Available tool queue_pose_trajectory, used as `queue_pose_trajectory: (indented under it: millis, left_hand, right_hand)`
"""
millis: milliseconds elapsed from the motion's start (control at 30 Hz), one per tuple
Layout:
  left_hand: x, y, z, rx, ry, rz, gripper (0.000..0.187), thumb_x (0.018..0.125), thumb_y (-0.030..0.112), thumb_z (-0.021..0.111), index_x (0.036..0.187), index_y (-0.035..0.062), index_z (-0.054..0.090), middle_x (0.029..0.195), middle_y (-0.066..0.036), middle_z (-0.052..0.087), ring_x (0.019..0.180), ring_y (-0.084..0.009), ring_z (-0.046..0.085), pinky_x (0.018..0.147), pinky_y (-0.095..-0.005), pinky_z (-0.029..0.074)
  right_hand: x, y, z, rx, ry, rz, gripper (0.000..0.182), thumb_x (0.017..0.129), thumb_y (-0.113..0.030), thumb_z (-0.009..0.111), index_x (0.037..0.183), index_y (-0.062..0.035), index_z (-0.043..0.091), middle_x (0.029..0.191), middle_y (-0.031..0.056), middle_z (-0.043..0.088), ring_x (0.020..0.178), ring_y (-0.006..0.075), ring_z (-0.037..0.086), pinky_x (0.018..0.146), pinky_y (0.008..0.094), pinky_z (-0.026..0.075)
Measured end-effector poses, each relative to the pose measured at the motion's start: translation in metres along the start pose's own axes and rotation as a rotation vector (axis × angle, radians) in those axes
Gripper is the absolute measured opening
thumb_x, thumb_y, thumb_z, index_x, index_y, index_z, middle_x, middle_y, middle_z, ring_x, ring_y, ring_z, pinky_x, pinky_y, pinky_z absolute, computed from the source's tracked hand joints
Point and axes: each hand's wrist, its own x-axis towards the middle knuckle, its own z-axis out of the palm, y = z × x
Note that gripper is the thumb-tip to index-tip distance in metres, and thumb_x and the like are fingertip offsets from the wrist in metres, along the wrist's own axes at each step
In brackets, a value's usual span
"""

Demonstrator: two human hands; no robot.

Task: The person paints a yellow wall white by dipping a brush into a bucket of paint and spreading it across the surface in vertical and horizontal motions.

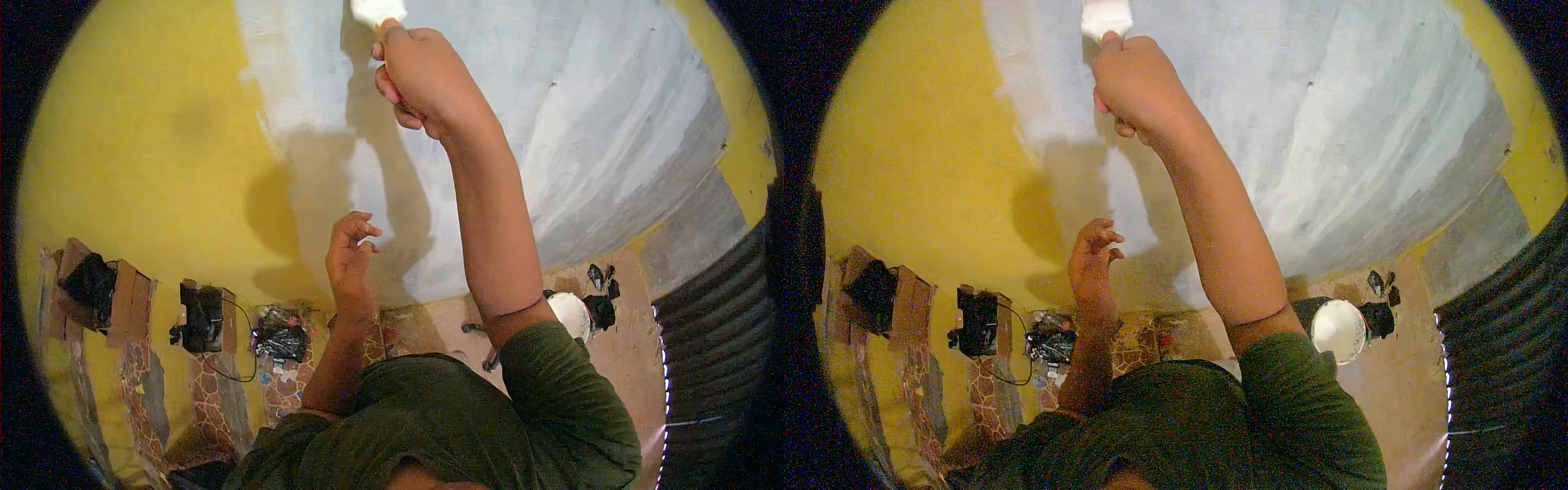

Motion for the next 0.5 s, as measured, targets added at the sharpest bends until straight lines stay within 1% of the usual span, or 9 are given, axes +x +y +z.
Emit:
queue_pose_trajectory:
  millis: [33, 100, 167, 233, 300, 367, 433, 467, 500]
  left_hand:
    - [-0.001, 0.002, 0.001, 0.004, 0.009, 0.005, 0.023, 0.085, 0.022, 0.053, 0.102, 0.0067, 0.057, 0.116, -0.009, 0.053, 0.096, -0.0174, 0.055, 0.079, -0.0313, 0.042]
    - [-0.002, 0.006, 0.002, -0.036, 0.04, 0.041, 0.018, 0.085, 0.016, 0.054, 0.1, 0.0067, 0.057, 0.116, -0.009, 0.053, 0.095, -0.0177, 0.055, 0.078, -0.0313, 0.042]
    - [0.0, 0.007, 0.0, -0.001, 0.063, 0.084, 0.018, 0.085, 0.016, 0.053, 0.1, 0.0068, 0.057, 0.116, -0.009, 0.053, 0.095, -0.0177, 0.055, 0.078, -0.0316, 0.043]
    - [0.0, 0.009, -0.002, 0.033, 0.082, 0.123, 0.018, 0.085, 0.016, 0.053, 0.1, 0.0069, 0.056, 0.116, -0.01, 0.053, 0.095, -0.0178, 0.055, 0.077, -0.0318, 0.043]
    - [0.001, 0.01, -0.005, 0.038, 0.083, 0.124, 0.018, 0.086, 0.016, 0.052, 0.101, 0.0062, 0.056, 0.115, -0.01, 0.053, 0.094, -0.0174, 0.055, 0.078, -0.032, 0.042]
    - [0.002, 0.011, -0.008, 0.007, 0.099, 0.103, 0.019, 0.085, 0.016, 0.052, 0.101, 0.006, 0.056, 0.114, -0.009, 0.053, 0.094, -0.0171, 0.055, 0.079, -0.0319, 0.041]
    - [0.001, 0.012, -0.012, -0.019, 0.112, 0.077, 0.019, 0.085, 0.016, 0.052, 0.101, 0.0058, 0.056, 0.114, -0.009, 0.052, 0.094, -0.0169, 0.055, 0.079, -0.0318, 0.041]
    - [0.001, 0.012, -0.013, -0.003, 0.102, 0.093, 0.02, 0.084, 0.017, 0.052, 0.101, 0.0058, 0.056, 0.114, -0.009, 0.052, 0.095, -0.0168, 0.054, 0.08, -0.0315, 0.041]
    - [0.0, 0.012, -0.015, 0.012, 0.092, 0.11, 0.021, 0.084, 0.018, 0.052, 0.1, 0.0057, 0.055, 0.114, -0.01, 0.052, 0.095, -0.0167, 0.054, 0.08, -0.0312, 0.04]
  right_hand:
    - [-0.003, -0.005, 0.006, -0.08, 0.097, -0.085, 0.034, 0.096, -0.031, 0.033, 0.089, -0.0029, 0.051, 0.048, 0.0019, 0.041, 0.032, 0.0114, 0.031, 0.03, 0.0269, 0.024]
    - [-0.001, 0.007, 0.018, -0.21, 0.093, -0.056, 0.041, 0.097, -0.033, 0.031, 0.08, -0.0023, 0.052, 0.05, 0.0048, 0.045, 0.033, 0.0132, 0.037, 0.031, 0.0297, 0.027]
    - [0.028, 0.083, 0.032, -0.425, 0.075, -0.192, 0.052, 0.099, -0.034, 0.03, 0.069, 0.0015, 0.053, 0.053, 0.0154, 0.053, 0.038, 0.0271, 0.049, 0.038, 0.0397, 0.038]
    - [0.023, 0.153, 0.054, -0.627, 0.324, -0.447, 0.059, 0.1, -0.034, 0.029, 0.064, 0.0055, 0.053, 0.06, 0.0265, 0.056, 0.053, 0.042, 0.056, 0.053, 0.0478, 0.045]
    - [-0.006, 0.184, 0.062, -0.506, 0.209, -0.219, 0.057, 0.1, -0.033, 0.03, 0.072, 0.0096, 0.055, 0.066, 0.0323, 0.054, 0.068, 0.0495, 0.055, 0.065, 0.0505, 0.046]
    - [-0.025, 0.226, 0.063, -0.589, 0.046, -0.021, 0.025, 0.088, -0.016, 0.043, 0.097, 0.0033, 0.056, 0.08, 0.0248, 0.061, 0.076, 0.0453, 0.059, 0.071, 0.0523, 0.048]
    - [-0.046, 0.253, 0.066, -0.399, -0.056, 0.264, 0.026, 0.089, -0.019, 0.043, 0.096, 0.0022, 0.056, 0.071, 0.0212, 0.061, 0.063, 0.0401, 0.06, 0.058, 0.0492, 0.05]
    - [-0.055, 0.264, 0.066, -0.399, -0.063, 0.266, 0.026, 0.089, -0.019, 0.043, 0.096, 0.0022, 0.056, 0.071, 0.0212, 0.061, 0.063, 0.0401, 0.06, 0.058, 0.0492, 0.05]
    - [-0.063, 0.272, 0.064, -0.289, -0.092, 0.458, 0.025, 0.087, -0.019, 0.044, 0.093, 0.0015, 0.056, 0.066, 0.0187, 0.059, 0.054, 0.0357, 0.058, 0.05, 0.0468, 0.047]
